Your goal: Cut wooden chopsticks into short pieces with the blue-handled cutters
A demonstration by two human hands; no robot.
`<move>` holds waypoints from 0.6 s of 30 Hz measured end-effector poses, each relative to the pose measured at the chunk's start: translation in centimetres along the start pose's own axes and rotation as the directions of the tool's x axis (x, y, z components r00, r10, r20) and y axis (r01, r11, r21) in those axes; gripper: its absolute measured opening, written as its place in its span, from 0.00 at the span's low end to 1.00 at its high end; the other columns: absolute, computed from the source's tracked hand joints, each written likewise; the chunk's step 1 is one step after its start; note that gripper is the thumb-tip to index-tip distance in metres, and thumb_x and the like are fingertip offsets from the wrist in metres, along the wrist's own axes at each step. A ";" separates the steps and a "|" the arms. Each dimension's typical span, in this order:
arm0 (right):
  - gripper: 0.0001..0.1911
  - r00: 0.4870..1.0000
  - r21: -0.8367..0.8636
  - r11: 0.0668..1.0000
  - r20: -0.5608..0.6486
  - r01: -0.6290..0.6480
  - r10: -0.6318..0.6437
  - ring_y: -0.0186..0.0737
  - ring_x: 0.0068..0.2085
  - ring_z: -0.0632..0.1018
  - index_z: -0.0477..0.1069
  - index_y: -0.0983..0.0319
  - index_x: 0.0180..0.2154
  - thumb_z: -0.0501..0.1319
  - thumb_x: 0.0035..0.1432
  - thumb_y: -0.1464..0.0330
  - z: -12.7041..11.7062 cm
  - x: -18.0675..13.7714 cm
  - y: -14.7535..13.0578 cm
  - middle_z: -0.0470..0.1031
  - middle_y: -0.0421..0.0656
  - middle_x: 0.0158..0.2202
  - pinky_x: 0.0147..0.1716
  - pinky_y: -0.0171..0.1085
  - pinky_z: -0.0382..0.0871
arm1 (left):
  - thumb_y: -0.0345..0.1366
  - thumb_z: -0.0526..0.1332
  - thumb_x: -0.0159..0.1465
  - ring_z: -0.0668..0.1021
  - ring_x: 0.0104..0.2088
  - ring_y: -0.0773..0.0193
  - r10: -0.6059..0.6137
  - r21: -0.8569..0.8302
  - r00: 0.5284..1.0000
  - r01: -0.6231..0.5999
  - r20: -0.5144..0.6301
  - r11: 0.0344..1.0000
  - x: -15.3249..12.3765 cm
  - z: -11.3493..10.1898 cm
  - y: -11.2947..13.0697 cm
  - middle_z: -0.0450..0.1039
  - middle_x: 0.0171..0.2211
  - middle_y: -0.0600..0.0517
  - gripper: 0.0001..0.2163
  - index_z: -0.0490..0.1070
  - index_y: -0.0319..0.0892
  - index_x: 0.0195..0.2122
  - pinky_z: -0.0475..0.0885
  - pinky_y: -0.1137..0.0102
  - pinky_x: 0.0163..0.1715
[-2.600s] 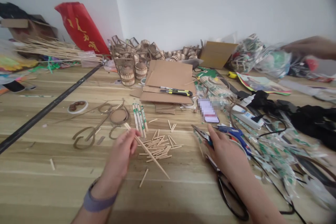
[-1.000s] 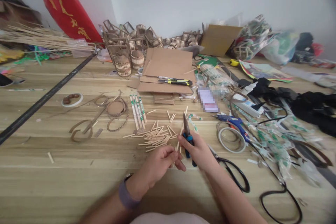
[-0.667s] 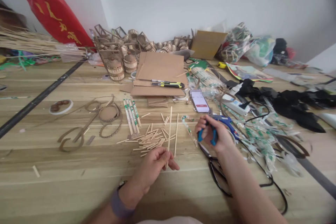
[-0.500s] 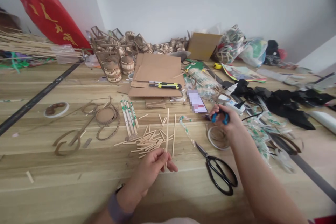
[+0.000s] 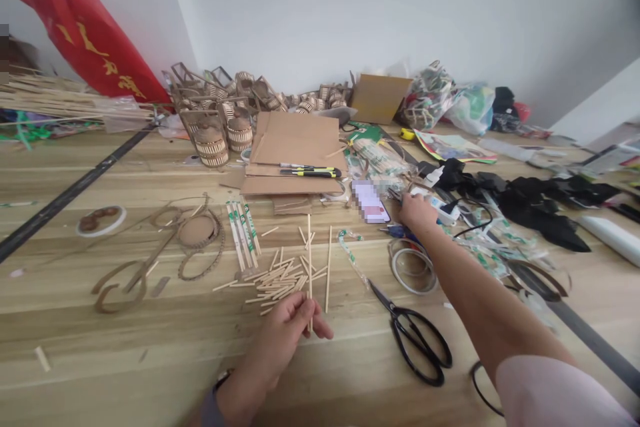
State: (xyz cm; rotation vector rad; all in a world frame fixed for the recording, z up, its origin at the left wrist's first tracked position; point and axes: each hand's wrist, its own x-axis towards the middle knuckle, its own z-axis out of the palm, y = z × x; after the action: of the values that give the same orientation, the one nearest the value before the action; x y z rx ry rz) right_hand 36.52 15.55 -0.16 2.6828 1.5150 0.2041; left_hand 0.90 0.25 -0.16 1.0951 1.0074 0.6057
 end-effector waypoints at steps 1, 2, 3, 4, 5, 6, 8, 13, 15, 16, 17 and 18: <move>0.18 1.000 -0.025 1.000 -0.012 0.019 -0.019 0.48 0.52 0.74 0.67 0.62 0.54 0.60 0.64 0.64 0.0 0.2 0.1 0.69 0.48 0.56 0.49 0.52 0.71 | 0.55 0.54 0.62 0.72 0.30 0.62 0.002 0.001 1.000 -0.002 -0.003 1.000 0.1 0.0 -0.1 0.79 0.28 0.48 0.19 0.65 0.43 0.32 0.64 0.68 0.35; 0.18 0.999 -0.047 0.998 -0.022 0.040 -0.041 0.49 0.52 0.73 0.67 0.62 0.54 0.60 0.64 0.64 0.0 0.3 0.1 0.68 0.48 0.56 0.49 0.52 0.71 | 0.55 0.54 0.62 0.72 0.30 0.62 0.002 0.002 1.000 -0.002 -0.004 1.000 0.1 -0.1 -0.2 0.79 0.27 0.48 0.19 0.65 0.43 0.32 0.64 0.68 0.35; 0.18 0.998 -0.067 0.996 -0.026 0.061 -0.063 0.49 0.52 0.73 0.67 0.62 0.54 0.60 0.64 0.64 -0.1 0.5 0.3 0.68 0.48 0.56 0.49 0.52 0.71 | 0.55 0.54 0.62 0.72 0.29 0.62 0.003 0.002 1.000 -0.003 -0.003 1.000 0.1 -0.1 -0.3 0.79 0.27 0.48 0.18 0.65 0.43 0.32 0.64 0.68 0.35; 0.18 0.996 -0.083 0.993 -0.025 0.081 -0.083 0.48 0.52 0.74 0.67 0.62 0.54 0.60 0.64 0.64 -0.2 0.6 0.4 0.69 0.48 0.56 0.49 0.52 0.71 | 0.55 0.54 0.62 0.71 0.29 0.62 0.004 0.001 1.000 -0.004 -0.004 1.000 0.1 -0.1 -0.4 0.79 0.27 0.49 0.18 0.65 0.43 0.31 0.64 0.68 0.34; 0.17 0.995 -0.097 0.991 -0.020 0.097 -0.099 0.48 0.51 0.74 0.67 0.62 0.53 0.60 0.64 0.64 -0.3 0.8 0.5 0.69 0.48 0.55 0.48 0.51 0.72 | 0.55 0.54 0.62 0.72 0.29 0.62 0.005 -0.001 1.000 -0.005 -0.004 1.000 0.1 -0.1 -0.4 0.79 0.27 0.49 0.18 0.65 0.43 0.31 0.64 0.68 0.34; 0.17 0.994 -0.107 0.988 -0.014 0.111 -0.113 0.47 0.51 0.75 0.68 0.63 0.53 0.60 0.64 0.64 -0.5 0.9 0.5 0.70 0.48 0.54 0.47 0.50 0.72 | 0.55 0.55 0.62 0.72 0.29 0.62 0.004 -0.003 1.000 -0.004 -0.004 1.000 0.1 0.0 -0.4 0.79 0.26 0.49 0.19 0.65 0.43 0.31 0.64 0.68 0.34; 0.17 0.990 -0.120 0.983 -0.012 0.141 -0.144 0.46 0.49 0.76 0.68 0.63 0.52 0.60 0.64 0.64 -0.7 1.1 0.4 0.71 0.47 0.53 0.46 0.49 0.73 | 0.56 0.55 0.62 0.72 0.29 0.62 -0.005 -0.010 1.000 0.005 -0.005 1.000 0.2 0.0 -0.4 0.78 0.26 0.49 0.19 0.65 0.43 0.31 0.64 0.68 0.34; 0.16 0.960 -0.106 0.959 -0.069 0.262 -0.270 0.45 0.48 0.76 0.69 0.63 0.52 0.60 0.64 0.63 -1.3 0.8 -1.3 0.72 0.47 0.52 0.46 0.49 0.73 | 0.56 0.54 0.62 0.72 0.29 0.61 -0.010 -0.001 1.000 0.010 -0.003 1.000 0.3 -0.1 -0.5 0.79 0.26 0.49 0.19 0.65 0.43 0.31 0.64 0.68 0.34; 0.16 0.942 -0.087 0.947 -0.106 0.310 -0.318 0.46 0.50 0.75 0.69 0.63 0.51 0.60 0.64 0.63 -1.7 0.8 -2.2 0.71 0.47 0.53 0.48 0.50 0.72 | 0.55 0.54 0.62 0.72 0.29 0.61 -0.013 0.007 1.000 0.013 -0.005 1.000 0.3 -0.1 -0.5 0.79 0.27 0.49 0.19 0.65 0.43 0.32 0.64 0.68 0.34; 0.16 0.932 -0.075 0.940 -0.123 0.334 -0.341 0.47 0.51 0.74 0.69 0.63 0.51 0.60 0.64 0.63 -1.9 0.8 -2.5 0.71 0.47 0.53 0.49 0.51 0.71 | 0.55 0.54 0.63 0.72 0.29 0.61 -0.017 0.009 1.000 0.017 -0.005 1.000 0.3 -0.2 -0.6 0.79 0.26 0.49 0.19 0.65 0.43 0.32 0.63 0.68 0.34; 0.16 0.923 -0.062 0.933 -0.140 0.354 -0.359 0.47 0.51 0.74 0.69 0.63 0.51 0.60 0.64 0.63 -2.2 0.9 -2.8 0.70 0.47 0.53 0.49 0.51 0.70 | 0.55 0.54 0.63 0.71 0.29 0.61 -0.019 0.009 1.000 0.019 -0.004 1.000 0.4 -0.2 -0.7 0.79 0.27 0.49 0.18 0.65 0.43 0.32 0.63 0.68 0.34; 0.15 0.914 -0.049 0.928 -0.157 0.370 -0.373 0.47 0.52 0.73 0.69 0.63 0.50 0.59 0.64 0.64 -2.6 1.1 -3.1 0.70 0.47 0.53 0.50 0.51 0.69 | 0.54 0.54 0.63 0.71 0.29 0.61 -0.019 0.008 1.000 0.019 0.000 1.000 0.4 -0.2 -0.8 0.79 0.27 0.49 0.18 0.65 0.43 0.32 0.63 0.68 0.35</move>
State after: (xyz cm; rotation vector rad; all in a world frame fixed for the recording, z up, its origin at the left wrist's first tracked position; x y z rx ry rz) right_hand 34.13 18.02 2.12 2.3492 2.0224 0.4234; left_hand 0.84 0.37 -1.11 1.0916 1.0197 0.5870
